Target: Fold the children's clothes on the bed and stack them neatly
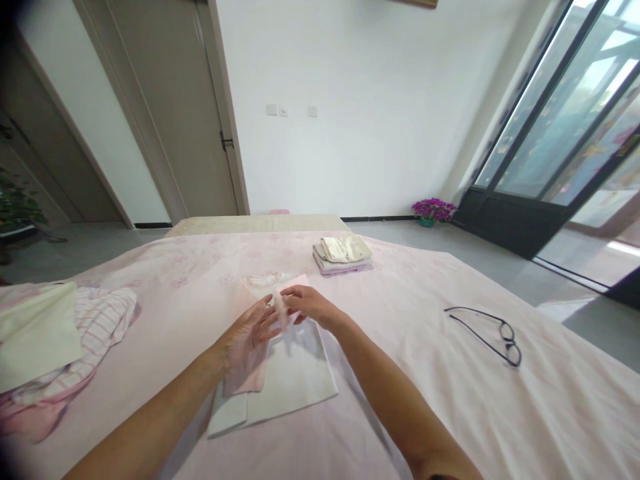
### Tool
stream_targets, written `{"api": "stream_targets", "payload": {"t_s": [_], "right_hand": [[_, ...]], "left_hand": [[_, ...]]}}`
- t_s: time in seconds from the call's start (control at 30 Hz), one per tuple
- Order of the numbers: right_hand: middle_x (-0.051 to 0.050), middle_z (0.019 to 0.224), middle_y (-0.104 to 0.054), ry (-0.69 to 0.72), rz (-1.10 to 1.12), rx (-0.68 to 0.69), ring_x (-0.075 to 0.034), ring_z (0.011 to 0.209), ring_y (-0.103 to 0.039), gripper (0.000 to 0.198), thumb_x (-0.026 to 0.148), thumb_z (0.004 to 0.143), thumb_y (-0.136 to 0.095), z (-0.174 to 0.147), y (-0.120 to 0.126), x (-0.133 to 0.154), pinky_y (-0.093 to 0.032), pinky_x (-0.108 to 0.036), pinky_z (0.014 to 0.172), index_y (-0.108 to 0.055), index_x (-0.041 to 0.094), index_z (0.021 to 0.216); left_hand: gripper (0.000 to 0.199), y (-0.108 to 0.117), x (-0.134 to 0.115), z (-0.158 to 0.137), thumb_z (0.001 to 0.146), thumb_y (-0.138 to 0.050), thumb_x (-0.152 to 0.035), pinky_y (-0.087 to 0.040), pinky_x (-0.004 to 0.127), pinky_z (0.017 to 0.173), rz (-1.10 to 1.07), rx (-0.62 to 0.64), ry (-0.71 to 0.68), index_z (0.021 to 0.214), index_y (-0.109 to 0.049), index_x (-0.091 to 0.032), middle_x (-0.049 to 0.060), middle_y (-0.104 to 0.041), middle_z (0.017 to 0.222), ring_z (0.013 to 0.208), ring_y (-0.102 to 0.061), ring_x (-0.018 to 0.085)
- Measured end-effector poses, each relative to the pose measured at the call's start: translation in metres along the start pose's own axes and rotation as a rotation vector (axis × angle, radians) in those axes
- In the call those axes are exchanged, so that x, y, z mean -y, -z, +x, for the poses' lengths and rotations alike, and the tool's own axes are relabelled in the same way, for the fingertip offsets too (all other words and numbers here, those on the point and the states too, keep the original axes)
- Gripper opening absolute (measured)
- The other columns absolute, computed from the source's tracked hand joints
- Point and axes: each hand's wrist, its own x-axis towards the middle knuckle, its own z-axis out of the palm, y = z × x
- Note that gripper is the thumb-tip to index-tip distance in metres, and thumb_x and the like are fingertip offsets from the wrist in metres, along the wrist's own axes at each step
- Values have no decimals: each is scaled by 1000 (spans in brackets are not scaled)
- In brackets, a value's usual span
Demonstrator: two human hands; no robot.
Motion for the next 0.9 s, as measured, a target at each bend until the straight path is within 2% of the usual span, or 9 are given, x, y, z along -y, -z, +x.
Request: {"api": "stream_targets", "payload": {"t_s": [0.07, 0.1, 0.2, 0.27, 0.4, 0.5, 0.63, 0.9], "right_hand": [[-7, 104, -69, 26, 96, 59, -17, 85, -67, 46, 48, 88, -55, -3, -15, 1, -50, -23, 62, -57, 19, 124], [-8, 105, -68, 8, 50, 5, -17, 84, -67, 46, 46, 87, -56, -6, -17, -3, -50, -24, 62, -57, 18, 124], [-8, 106, -68, -63, -314, -268, -17, 84, -65, 40, 37, 86, -58, -20, -6, -22, -47, -26, 69, -59, 17, 121], [-7, 102, -69, -134, -535, -324, -18, 87, -64, 41, 35, 84, -60, -34, 3, -37, -44, -28, 73, -60, 18, 121], [-4, 96, -69, -255, -707, -215, -20, 83, -63, 51, 36, 77, -64, -64, 1, -52, -38, -27, 66, -57, 22, 126], [-5, 99, -70, -263, -760, -160, -22, 85, -64, 59, 34, 74, -64, -77, -11, -51, -36, -28, 65, -52, 24, 132], [-7, 103, -71, -274, -797, -148, -25, 89, -64, 63, 31, 75, -60, -78, -22, -44, -36, -30, 68, -49, 25, 137], [-7, 95, -71, -157, -762, -133, -23, 84, -64, 67, 24, 76, -54, -74, -48, -16, -35, -29, 66, -45, 18, 142]], "left_hand": [[47, -2, 8, 12, 78, -75, -41, -54, 36, 88, -33, -28, 3, 120, -65, -22, 13, -69, 120, 108, -67, 26], [43, -1, 12, 17, 76, -76, -32, -56, 35, 84, -33, -61, 8, 116, -66, -19, 13, -72, 112, 101, -69, 26], [44, 11, 16, 25, 67, -71, -11, -57, 32, 74, -23, -161, 8, 111, -69, -13, 11, -76, 94, 88, -72, 25], [46, 21, 11, 29, 66, -69, -7, -57, 30, 69, -25, -194, -14, 111, -69, -11, 10, -76, 90, 82, -72, 23], [44, 38, -14, 38, 68, -69, -8, -55, 24, 61, -7, -280, -79, 112, -70, -11, 8, -76, 86, 72, -70, 18], [43, 49, -35, 45, 70, -68, -7, -53, 22, 59, -12, -332, -135, 113, -68, -9, 7, -75, 85, 66, -68, 15], [45, 64, -56, 49, 72, -67, -6, -52, 20, 55, 2, -384, -202, 117, -65, -9, 5, -73, 79, 60, -65, 12], [49, 92, -82, 41, 71, -71, -9, -48, 19, 49, 51, -471, -284, 119, -63, -12, 3, -71, 77, 55, -62, 11]]}}
